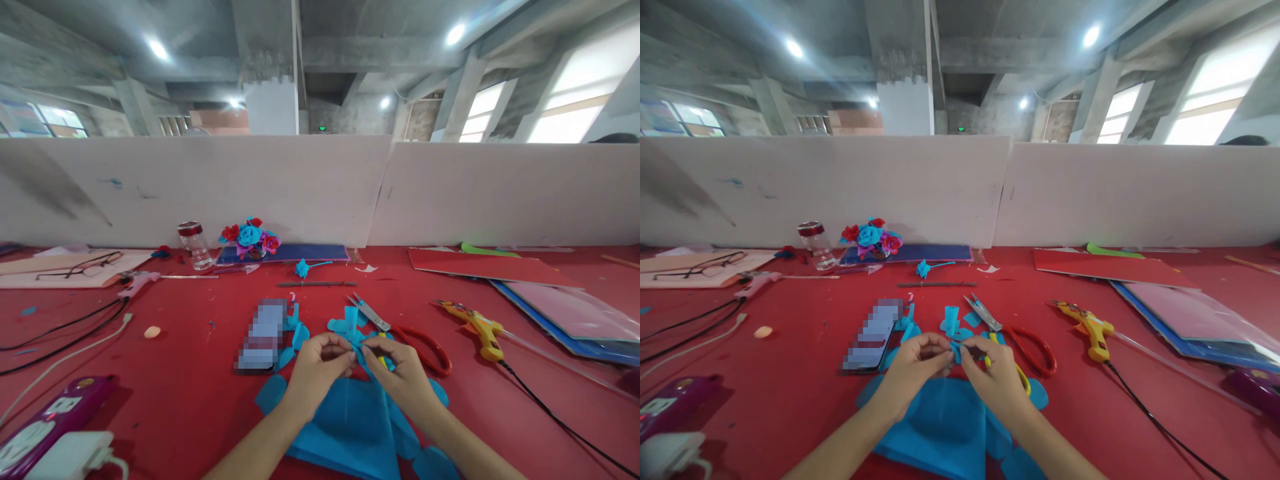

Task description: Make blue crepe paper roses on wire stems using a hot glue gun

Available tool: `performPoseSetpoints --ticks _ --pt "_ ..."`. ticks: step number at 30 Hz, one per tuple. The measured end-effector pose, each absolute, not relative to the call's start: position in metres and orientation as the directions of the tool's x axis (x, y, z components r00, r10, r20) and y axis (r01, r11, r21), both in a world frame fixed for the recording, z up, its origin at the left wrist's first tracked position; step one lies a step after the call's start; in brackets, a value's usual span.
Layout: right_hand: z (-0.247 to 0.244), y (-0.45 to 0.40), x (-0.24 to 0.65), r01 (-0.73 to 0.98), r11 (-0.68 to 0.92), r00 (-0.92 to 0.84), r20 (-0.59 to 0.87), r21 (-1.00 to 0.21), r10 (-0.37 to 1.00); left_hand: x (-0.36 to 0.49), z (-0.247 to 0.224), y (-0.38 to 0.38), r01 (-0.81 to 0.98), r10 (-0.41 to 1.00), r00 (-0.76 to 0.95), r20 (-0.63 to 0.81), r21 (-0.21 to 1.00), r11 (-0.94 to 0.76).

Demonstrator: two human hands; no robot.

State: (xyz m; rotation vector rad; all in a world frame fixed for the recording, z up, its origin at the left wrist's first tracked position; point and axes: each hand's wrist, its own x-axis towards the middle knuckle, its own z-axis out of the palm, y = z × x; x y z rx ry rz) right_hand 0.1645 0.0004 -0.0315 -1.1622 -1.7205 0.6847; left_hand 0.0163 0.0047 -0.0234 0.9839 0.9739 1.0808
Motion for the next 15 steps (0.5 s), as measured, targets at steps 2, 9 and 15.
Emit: performPoseSetpoints --ticks 2,9,15 --pt "-0.033 0.004 0.166 0.350 0.352 -0.085 0.345 -0.868 0.935 0.016 -0.024 0.005 -0.244 0.974 0.191 -0.126 0.955 0.171" --pt "-0.030 0.016 0.176 -0.025 0.170 0.168 0.164 -0.985 0.972 0.013 -0.020 0.005 -0.249 0.976 0.144 -0.163 0.949 0.195" --pt "-0.026 0.017 0.176 -0.129 0.186 0.238 0.151 -0.974 0.959 0.014 -0.017 0.005 -0.267 0.976 0.112 -0.187 0.940 0.211"
